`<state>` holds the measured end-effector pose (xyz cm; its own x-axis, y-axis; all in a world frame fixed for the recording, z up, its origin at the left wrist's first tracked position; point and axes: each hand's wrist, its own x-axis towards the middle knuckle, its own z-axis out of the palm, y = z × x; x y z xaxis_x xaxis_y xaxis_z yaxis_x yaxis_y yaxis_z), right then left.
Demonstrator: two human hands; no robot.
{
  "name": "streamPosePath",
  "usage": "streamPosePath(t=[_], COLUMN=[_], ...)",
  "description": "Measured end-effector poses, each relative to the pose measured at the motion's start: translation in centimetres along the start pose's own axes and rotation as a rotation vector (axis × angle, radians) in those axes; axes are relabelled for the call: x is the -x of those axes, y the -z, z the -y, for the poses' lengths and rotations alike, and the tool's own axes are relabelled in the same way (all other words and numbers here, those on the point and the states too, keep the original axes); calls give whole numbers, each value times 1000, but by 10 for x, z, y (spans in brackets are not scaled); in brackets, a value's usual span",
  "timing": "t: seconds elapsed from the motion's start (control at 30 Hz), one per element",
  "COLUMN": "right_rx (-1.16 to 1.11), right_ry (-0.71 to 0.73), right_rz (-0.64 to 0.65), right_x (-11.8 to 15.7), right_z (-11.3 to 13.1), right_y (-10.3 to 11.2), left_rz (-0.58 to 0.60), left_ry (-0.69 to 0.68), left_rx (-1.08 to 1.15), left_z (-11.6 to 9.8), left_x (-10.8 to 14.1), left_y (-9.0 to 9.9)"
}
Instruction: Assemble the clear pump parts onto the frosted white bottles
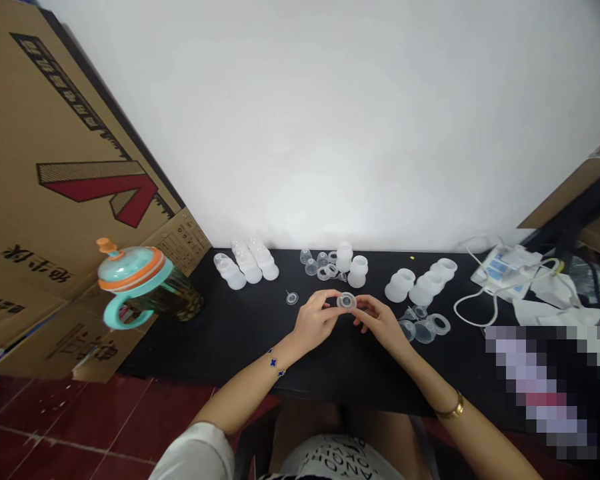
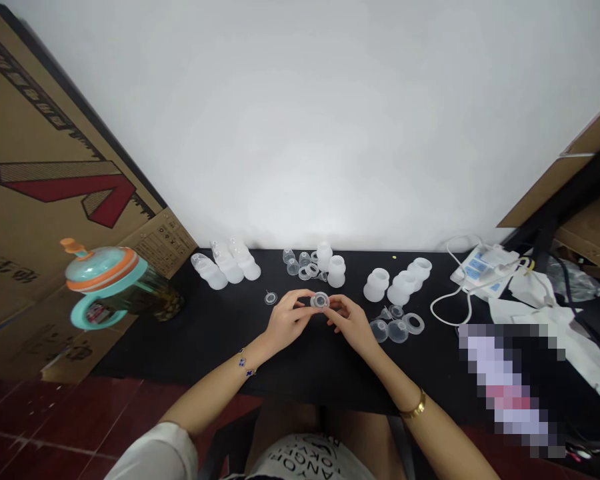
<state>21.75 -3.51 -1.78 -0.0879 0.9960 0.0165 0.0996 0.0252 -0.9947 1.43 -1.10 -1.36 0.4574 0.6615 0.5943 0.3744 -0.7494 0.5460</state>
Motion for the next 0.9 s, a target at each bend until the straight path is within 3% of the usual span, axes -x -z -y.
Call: streamPosePath(t=[0.2, 0.4, 0.7, 0.9], right_rx=[-17, 146, 441, 520], right_ry=[-5, -6, 174, 188], right_rz=[-20, 32, 7, 31], right_x=[1, 4, 8, 8], right_z=[-1, -1, 7, 6], right_y=[-1, -2, -7, -7], left_rz=[-17, 62, 188, 197], left_ry=[177, 345, 424, 468], left_rx=[259, 301, 314, 366], left_z=[-6, -5, -7, -6], left_x=[0, -3, -3, -2], left_y=[-1, -3, -3, -4])
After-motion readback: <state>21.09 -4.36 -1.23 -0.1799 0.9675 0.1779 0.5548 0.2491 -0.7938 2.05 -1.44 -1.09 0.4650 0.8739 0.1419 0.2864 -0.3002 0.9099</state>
